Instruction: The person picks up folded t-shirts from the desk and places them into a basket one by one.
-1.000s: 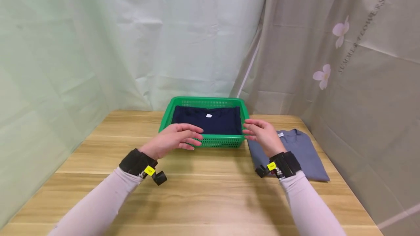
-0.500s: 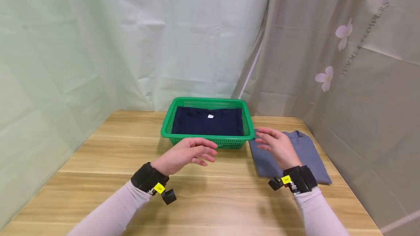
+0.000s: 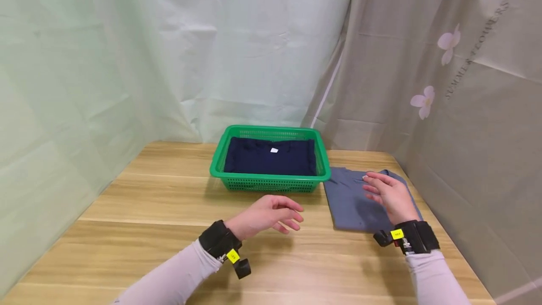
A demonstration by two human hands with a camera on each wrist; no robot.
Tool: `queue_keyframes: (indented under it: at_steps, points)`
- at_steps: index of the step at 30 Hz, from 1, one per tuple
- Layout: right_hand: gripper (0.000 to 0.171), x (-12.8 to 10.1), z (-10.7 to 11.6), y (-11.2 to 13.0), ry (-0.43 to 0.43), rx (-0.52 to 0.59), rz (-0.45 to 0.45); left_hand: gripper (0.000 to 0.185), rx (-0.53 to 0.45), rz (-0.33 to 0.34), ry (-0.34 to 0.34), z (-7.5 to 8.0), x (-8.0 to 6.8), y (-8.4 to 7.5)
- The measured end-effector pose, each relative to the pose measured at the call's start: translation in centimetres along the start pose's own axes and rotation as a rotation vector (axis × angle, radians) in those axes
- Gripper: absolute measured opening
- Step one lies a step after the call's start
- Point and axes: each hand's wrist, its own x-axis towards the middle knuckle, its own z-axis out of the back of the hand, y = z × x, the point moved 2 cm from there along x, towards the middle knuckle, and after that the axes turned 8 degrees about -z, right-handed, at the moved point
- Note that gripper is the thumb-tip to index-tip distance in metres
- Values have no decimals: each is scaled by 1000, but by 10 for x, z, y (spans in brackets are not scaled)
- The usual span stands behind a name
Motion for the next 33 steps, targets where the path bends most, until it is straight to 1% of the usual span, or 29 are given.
queue_keyframes:
  at_steps: [2, 4, 6, 7, 9, 14, 16, 21, 24, 25, 26, 30, 31, 33]
  points:
    - [17, 1, 12, -6, -32, 7, -26, 28, -8, 15, -2, -7, 5, 6]
    - [36, 1, 24, -12, -60, -33, -47, 29, -20, 30, -16, -13, 10, 12]
    - [56, 1, 34, -17, -97, -91, -64, 30, -12, 42, -34, -18, 16, 17]
    - [63, 2, 39, -19, -119, -118, -68, 30, -2, 48, -42, -20, 20, 19]
    - [69, 2, 47, -22, -173, -209, -62, 31, 17, 61, -54, -25, 26, 23]
    - [63, 1, 64, -24, -333, -386, -55, 32, 54, 79, -93, -38, 47, 29]
    - [62, 1, 71, -25, -370, -431, -61, 31, 77, 81, -122, -44, 56, 29]
    - [62, -1, 86, -29, -431, -545, -105, 27, 173, 119, -208, -57, 75, 26]
    - [62, -1, 95, -35, -464, -618, -139, 20, 213, 144, -238, -64, 82, 22]
    - [62, -1, 98, -37, -471, -643, -148, 13, 224, 149, -247, -66, 84, 21]
    - [61, -1, 100, -39, -479, -666, -151, 11, 245, 151, -253, -68, 86, 19]
    - [59, 1, 103, -46, -505, -755, -159, 32, 333, 153, -285, -73, 95, 17]
    - [59, 1, 102, -48, -503, -768, -169, 33, 352, 154, -299, -74, 96, 17]
    - [60, 2, 101, -51, -489, -779, -204, 26, 359, 158, -326, -76, 102, 20]
